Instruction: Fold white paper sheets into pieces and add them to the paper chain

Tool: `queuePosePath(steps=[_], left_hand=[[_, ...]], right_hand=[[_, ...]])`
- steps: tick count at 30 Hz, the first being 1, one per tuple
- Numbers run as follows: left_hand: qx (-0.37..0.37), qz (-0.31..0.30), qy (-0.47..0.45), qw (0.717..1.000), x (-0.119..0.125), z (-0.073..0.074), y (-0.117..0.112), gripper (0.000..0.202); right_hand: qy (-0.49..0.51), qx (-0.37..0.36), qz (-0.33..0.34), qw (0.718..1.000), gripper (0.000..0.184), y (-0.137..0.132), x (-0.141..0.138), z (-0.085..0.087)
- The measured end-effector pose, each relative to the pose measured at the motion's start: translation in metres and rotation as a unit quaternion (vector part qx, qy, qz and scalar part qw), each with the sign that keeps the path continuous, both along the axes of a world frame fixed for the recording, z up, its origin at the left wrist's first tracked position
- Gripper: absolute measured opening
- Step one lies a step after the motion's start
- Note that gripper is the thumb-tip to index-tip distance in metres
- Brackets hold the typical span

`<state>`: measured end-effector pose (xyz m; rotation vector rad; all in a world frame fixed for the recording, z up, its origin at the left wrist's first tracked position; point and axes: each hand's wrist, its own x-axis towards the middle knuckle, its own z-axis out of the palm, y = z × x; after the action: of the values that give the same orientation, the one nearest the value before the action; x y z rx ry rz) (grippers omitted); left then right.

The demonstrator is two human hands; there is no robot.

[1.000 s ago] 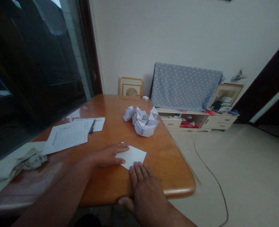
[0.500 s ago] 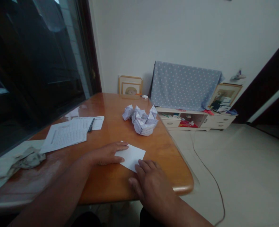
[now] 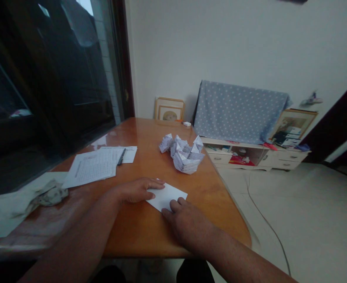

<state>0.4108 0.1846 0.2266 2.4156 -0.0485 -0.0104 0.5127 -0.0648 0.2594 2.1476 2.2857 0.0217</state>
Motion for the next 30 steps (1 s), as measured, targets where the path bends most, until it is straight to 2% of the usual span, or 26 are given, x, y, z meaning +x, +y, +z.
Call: queuePosePath(steps=[8,19,26,30], left_hand=[[-0.044,0.010,0.005,0.999,0.001,0.000,0.002,0.064],[-0.158,0.077,0.060,0.983,0.000,0.008,-0.004,0.058],[-0.166,0.096,0.043,0.981,0.003,0.002,-0.001,0.055],[-0.156,0.099,0.038,0.982,0.006,-0.003,0.001,0.051]], right_hand=[[-0.023,-0.019,0.013,0.999,0.037,0.017,0.002,0.004],[-0.030,-0.040,0.013,0.999,0.045,0.050,0.000,0.002],[-0.033,-0.026,0.017,0.999,0.046,0.068,-0.013,0.000],[-0.040,-0.046,0.032,0.998,0.049,0.082,-0.015,-0.004]])
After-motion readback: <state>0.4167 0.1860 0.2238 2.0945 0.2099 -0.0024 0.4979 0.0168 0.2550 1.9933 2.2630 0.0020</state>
